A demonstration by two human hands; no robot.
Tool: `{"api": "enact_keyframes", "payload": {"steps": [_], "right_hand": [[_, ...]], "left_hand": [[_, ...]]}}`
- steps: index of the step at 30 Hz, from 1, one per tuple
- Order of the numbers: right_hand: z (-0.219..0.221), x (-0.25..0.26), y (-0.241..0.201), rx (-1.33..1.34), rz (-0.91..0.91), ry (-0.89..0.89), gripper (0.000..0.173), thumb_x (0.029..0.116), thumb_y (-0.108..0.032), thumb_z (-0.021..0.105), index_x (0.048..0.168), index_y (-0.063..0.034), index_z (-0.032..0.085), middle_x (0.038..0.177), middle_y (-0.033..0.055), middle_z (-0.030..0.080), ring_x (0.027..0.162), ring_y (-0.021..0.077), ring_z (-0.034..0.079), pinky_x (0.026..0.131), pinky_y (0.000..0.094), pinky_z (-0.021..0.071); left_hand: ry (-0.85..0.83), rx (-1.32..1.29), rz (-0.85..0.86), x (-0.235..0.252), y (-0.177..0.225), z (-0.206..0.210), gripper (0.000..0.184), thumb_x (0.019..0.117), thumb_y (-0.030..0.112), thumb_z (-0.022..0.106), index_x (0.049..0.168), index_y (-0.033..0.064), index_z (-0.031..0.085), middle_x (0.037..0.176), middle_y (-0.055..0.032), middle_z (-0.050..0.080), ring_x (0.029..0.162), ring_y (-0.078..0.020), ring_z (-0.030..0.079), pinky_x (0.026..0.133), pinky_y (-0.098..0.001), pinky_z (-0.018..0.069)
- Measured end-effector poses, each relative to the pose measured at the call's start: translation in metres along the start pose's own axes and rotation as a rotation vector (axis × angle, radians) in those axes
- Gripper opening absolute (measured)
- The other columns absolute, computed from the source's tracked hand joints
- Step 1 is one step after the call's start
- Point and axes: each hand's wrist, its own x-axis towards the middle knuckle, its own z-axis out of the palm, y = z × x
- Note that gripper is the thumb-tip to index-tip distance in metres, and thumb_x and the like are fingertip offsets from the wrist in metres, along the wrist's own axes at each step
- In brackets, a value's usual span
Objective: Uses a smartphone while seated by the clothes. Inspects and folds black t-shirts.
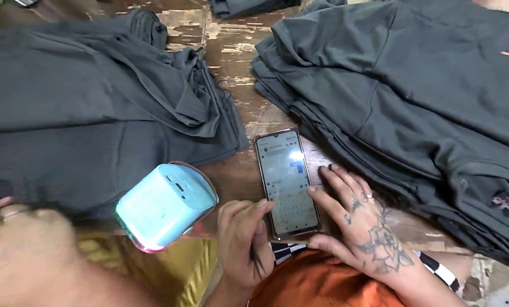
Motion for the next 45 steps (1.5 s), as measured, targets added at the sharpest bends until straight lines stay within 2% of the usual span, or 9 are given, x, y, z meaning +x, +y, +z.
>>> {"api": "enact_keyframes", "payload": {"steps": [5, 14, 19, 27, 30, 33, 35, 40, 45], "right_hand": [[-0.003, 0.008, 0.001, -0.049, 0.036, -0.008, 0.083, 0.0968, -0.075, 0.033, 0.139, -0.0098, 0.059, 0.137, 0.0213, 0.063, 0.128, 0.0396, 0.059, 0.102, 0.0557, 0.0456], [-0.001, 0.008, 0.001, -0.084, 0.026, -0.019, 0.076, 0.0968, -0.077, 0.027, 0.138, -0.0243, 0.062, 0.139, 0.0216, 0.061, 0.129, 0.0408, 0.057, 0.101, 0.0555, 0.0444], [-0.002, 0.008, 0.003, -0.044, 0.033, 0.006, 0.083, 0.0965, -0.077, 0.026, 0.140, -0.0152, 0.058, 0.137, 0.0213, 0.063, 0.128, 0.0394, 0.058, 0.101, 0.0541, 0.0455], [-0.004, 0.007, 0.004, 0.041, 0.039, 0.032, 0.083, 0.0972, -0.076, 0.030, 0.138, -0.0101, 0.059, 0.135, 0.0208, 0.065, 0.128, 0.0397, 0.059, 0.103, 0.0561, 0.0458], [-0.006, 0.006, 0.005, 0.070, 0.045, 0.032, 0.082, 0.0978, -0.075, 0.031, 0.139, -0.0091, 0.060, 0.136, 0.0202, 0.064, 0.130, 0.0400, 0.058, 0.104, 0.0574, 0.0457], [-0.008, 0.005, 0.005, 0.084, 0.053, 0.039, 0.081, 0.0979, -0.073, 0.035, 0.138, -0.0077, 0.061, 0.136, 0.0192, 0.065, 0.130, 0.0402, 0.058, 0.103, 0.0581, 0.0467], [-0.010, 0.006, 0.004, 0.096, 0.055, 0.034, 0.080, 0.0975, -0.072, 0.037, 0.138, -0.0065, 0.061, 0.137, 0.0192, 0.064, 0.131, 0.0405, 0.058, 0.103, 0.0586, 0.0471], [-0.011, 0.005, 0.005, 0.120, 0.062, 0.053, 0.079, 0.0972, -0.071, 0.039, 0.138, -0.0066, 0.061, 0.136, 0.0185, 0.065, 0.131, 0.0407, 0.057, 0.103, 0.0590, 0.0471], [-0.010, 0.005, 0.006, 0.124, 0.062, 0.057, 0.081, 0.0974, -0.073, 0.035, 0.138, -0.0075, 0.061, 0.136, 0.0174, 0.065, 0.132, 0.0393, 0.057, 0.103, 0.0581, 0.0480]], "left_hand": [[-0.006, 0.002, 0.000, -0.001, -0.001, 0.000, 0.029, 0.1107, 0.027, 0.037, 0.118, 0.0118, 0.061, 0.103, -0.0018, 0.069, 0.101, -0.0117, 0.063, 0.095, -0.0271, 0.0471], [-0.015, -0.002, 0.004, -0.002, -0.001, 0.000, 0.028, 0.1106, 0.027, 0.037, 0.121, 0.0126, 0.060, 0.105, 0.0001, 0.068, 0.102, -0.0099, 0.063, 0.095, -0.0255, 0.0468], [-0.005, -0.013, 0.013, -0.003, -0.002, -0.001, 0.028, 0.1106, 0.027, 0.038, 0.120, 0.0116, 0.059, 0.104, -0.0006, 0.068, 0.102, -0.0104, 0.063, 0.095, -0.0259, 0.0465], [-0.019, 0.005, -0.052, 0.005, 0.002, 0.003, 0.031, 0.1111, 0.030, 0.039, 0.122, 0.0117, 0.061, 0.107, -0.0025, 0.071, 0.104, -0.0115, 0.064, 0.096, -0.0261, 0.0481], [-0.069, 0.006, -0.112, 0.016, 0.006, 0.004, 0.034, 0.1110, 0.029, 0.040, 0.127, 0.0060, 0.060, 0.111, -0.0091, 0.072, 0.108, -0.0131, 0.065, 0.097, -0.0268, 0.0498], [-0.095, 0.094, -0.128, 0.028, 0.005, 0.010, 0.044, 0.1100, 0.027, 0.040, 0.129, -0.0088, 0.058, 0.113, -0.0212, 0.071, 0.108, -0.0222, 0.066, 0.095, -0.0329, 0.0515], [-0.097, 0.146, -0.125, 0.034, 0.005, 0.013, 0.046, 0.1083, 0.024, 0.040, 0.130, -0.0140, 0.056, 0.115, -0.0243, 0.071, 0.109, -0.0259, 0.066, 0.096, -0.0352, 0.0515], [-0.130, 0.257, -0.166, 0.045, 0.006, 0.015, 0.047, 0.1055, 0.020, 0.042, 0.136, -0.0148, 0.052, 0.123, -0.0249, 0.069, 0.115, -0.0340, 0.065, 0.098, -0.0414, 0.0521], [-0.084, 0.312, -0.165, 0.046, 0.001, 0.019, 0.046, 0.1032, 0.017, 0.045, 0.138, -0.0126, 0.052, 0.121, -0.0219, 0.071, 0.112, -0.0338, 0.066, 0.096, -0.0423, 0.0521]]}}
